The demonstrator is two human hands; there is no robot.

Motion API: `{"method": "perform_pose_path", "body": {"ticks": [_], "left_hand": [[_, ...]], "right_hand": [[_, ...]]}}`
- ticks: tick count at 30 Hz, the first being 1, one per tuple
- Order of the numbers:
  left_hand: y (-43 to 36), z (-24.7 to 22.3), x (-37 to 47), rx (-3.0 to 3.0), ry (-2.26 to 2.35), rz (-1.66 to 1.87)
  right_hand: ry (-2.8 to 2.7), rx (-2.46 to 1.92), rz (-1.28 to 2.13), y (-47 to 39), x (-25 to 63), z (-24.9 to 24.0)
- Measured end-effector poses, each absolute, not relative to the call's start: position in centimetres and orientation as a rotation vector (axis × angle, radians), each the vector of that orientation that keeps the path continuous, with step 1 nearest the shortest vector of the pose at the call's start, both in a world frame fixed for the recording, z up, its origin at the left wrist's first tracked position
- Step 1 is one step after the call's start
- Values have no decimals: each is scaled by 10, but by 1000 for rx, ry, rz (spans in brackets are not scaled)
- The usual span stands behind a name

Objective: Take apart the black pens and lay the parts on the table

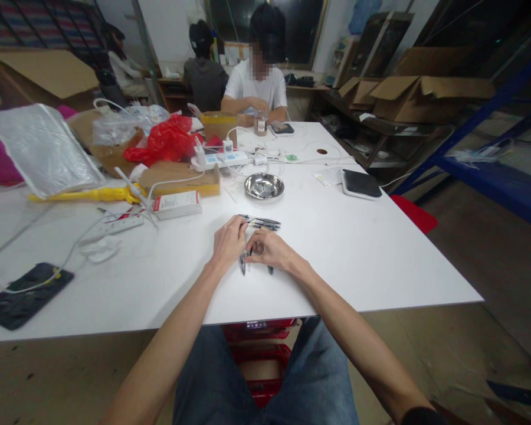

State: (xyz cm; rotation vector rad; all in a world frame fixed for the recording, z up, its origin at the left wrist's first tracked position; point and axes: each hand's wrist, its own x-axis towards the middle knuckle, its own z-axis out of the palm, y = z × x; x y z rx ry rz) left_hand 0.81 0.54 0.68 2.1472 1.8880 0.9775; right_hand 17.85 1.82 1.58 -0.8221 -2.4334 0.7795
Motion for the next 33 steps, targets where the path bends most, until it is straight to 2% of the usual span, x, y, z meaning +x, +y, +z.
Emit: {"method": "perform_pose_path", "body": {"ticks": [9, 33], "left_hand": [[0, 14, 16, 2230, 2019, 689], [6, 7, 8, 2204, 1858, 972]], "right_hand": [[-2469, -845, 716, 17, 175, 11], [-2237, -818, 886, 20, 180, 17]]}}
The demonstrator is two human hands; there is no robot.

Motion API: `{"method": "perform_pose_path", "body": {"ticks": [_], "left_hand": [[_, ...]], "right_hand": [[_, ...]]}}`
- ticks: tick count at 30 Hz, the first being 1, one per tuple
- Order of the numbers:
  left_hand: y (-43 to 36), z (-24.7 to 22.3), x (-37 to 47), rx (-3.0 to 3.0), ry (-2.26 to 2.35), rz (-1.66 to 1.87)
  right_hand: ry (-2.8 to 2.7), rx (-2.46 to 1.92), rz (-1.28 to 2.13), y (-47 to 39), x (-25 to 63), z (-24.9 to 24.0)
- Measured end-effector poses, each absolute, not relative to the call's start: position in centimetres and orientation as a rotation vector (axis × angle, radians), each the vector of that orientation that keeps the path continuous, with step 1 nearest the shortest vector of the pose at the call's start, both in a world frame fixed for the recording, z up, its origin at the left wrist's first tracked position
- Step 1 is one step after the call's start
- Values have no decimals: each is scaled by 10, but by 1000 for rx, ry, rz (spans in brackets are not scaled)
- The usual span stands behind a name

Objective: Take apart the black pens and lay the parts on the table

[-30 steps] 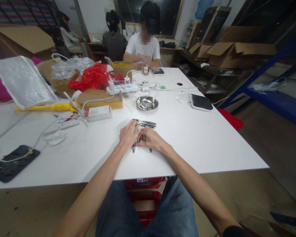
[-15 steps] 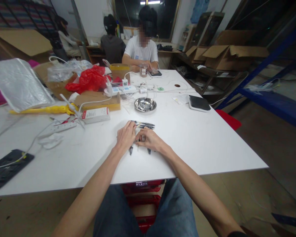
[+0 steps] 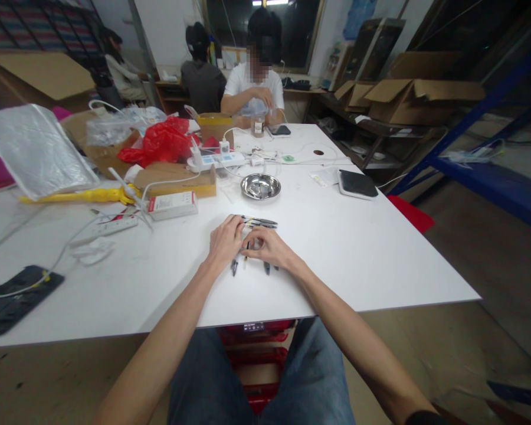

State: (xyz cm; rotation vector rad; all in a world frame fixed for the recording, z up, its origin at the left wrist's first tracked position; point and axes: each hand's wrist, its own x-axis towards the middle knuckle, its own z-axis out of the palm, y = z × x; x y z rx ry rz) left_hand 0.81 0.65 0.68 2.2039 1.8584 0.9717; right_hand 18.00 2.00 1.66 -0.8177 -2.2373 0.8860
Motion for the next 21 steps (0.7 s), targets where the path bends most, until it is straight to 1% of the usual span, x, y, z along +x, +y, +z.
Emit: {"method": "perform_pose_path", "body": {"ticks": [12, 21], "left_hand": [[7, 8, 9, 2151, 1822, 1002], [7, 11, 10, 2142, 1852, 941]], "right_hand": [[-2166, -837, 947, 18, 180, 21], [-2209, -806, 998, 17, 181, 21]]}}
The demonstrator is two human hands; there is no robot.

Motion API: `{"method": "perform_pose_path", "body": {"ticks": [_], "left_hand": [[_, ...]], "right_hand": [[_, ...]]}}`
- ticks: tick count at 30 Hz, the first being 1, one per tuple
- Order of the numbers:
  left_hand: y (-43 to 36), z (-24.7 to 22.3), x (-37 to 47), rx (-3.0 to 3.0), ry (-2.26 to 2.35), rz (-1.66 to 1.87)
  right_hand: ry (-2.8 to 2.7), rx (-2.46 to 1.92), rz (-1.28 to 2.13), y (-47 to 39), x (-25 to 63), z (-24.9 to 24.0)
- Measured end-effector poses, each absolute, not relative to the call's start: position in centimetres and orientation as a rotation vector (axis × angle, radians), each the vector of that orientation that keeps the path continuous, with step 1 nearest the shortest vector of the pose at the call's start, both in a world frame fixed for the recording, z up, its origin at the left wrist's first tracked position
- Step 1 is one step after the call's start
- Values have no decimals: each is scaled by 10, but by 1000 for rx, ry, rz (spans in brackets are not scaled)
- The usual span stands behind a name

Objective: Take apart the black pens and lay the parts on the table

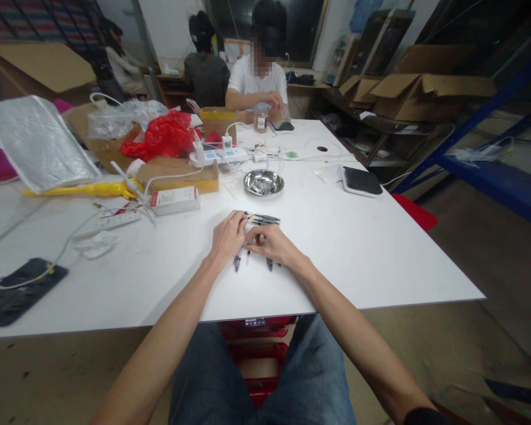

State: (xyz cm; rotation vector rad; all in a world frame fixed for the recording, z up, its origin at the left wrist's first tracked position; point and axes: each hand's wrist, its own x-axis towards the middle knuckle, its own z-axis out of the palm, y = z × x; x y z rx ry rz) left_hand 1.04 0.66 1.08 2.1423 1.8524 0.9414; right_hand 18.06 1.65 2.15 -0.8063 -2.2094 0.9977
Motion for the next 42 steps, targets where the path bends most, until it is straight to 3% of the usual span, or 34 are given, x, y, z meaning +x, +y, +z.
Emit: {"method": "perform_pose_path", "body": {"ticks": [14, 20, 25, 36, 42], "left_hand": [[6, 9, 10, 2163, 1810, 972], [5, 11, 11, 2199, 1627, 1106], [6, 10, 12, 2193, 1429, 1205], [7, 8, 10, 2208, 1422, 1219], [1, 14, 12, 2277, 1394, 1103]], "right_hand": [[-2149, -769, 1030, 19, 182, 20], [-1490, -947, 982, 30, 189, 27], [-1174, -903, 1184, 35, 190, 22], [-1195, -874, 1255, 32, 184, 20], [-1445, -929, 1071, 30, 183, 16]]}}
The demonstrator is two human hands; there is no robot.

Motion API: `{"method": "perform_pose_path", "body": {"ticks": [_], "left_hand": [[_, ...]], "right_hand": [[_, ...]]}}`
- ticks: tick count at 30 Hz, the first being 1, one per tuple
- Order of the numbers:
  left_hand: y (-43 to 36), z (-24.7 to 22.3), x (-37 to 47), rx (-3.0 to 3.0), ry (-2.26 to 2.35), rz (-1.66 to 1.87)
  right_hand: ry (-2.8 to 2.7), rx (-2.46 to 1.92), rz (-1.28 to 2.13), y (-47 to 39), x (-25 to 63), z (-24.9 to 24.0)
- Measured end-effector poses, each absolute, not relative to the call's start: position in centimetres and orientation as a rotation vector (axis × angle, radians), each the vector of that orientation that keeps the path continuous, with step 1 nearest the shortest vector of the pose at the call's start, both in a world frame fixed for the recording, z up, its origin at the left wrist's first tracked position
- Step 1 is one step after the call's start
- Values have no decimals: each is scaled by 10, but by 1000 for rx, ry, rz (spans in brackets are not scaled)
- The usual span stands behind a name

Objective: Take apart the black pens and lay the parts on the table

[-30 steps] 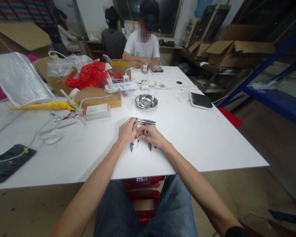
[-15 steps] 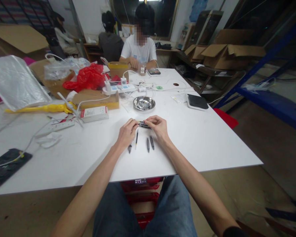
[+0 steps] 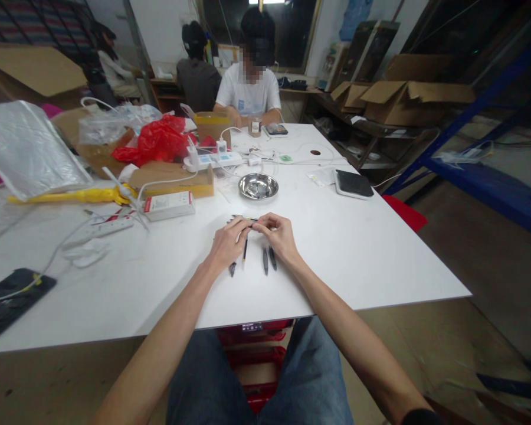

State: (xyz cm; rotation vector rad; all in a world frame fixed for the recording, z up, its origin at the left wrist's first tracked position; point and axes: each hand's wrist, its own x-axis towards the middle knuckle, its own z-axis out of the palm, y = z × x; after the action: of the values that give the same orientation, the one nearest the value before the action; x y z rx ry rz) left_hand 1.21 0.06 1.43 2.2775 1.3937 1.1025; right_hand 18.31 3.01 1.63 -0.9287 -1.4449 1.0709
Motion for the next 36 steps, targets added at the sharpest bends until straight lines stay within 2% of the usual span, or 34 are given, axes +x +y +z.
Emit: {"method": "perform_pose_path", "body": {"ticks": [4, 12, 17, 23, 32, 36], "left_hand": [[-3, 16, 13, 2299, 1371, 1053], [2, 8, 13, 2266, 1438, 1079], [4, 9, 6, 2219, 1563, 1189], [7, 11, 1, 2144, 1676, 1230], [13, 7, 0, 2146, 1673, 1140], [12, 6, 1, 2187, 1705, 1098]], "right_hand": [[-1568, -933, 987, 29, 184, 14], [-1723, -936, 1103, 25, 183, 15], [-1890, -1103, 771, 27, 184, 10], [-2273, -1007, 496, 33, 179, -2], [-2314, -825, 568, 36, 182, -2], [-2077, -924, 715, 27, 186, 5]]}}
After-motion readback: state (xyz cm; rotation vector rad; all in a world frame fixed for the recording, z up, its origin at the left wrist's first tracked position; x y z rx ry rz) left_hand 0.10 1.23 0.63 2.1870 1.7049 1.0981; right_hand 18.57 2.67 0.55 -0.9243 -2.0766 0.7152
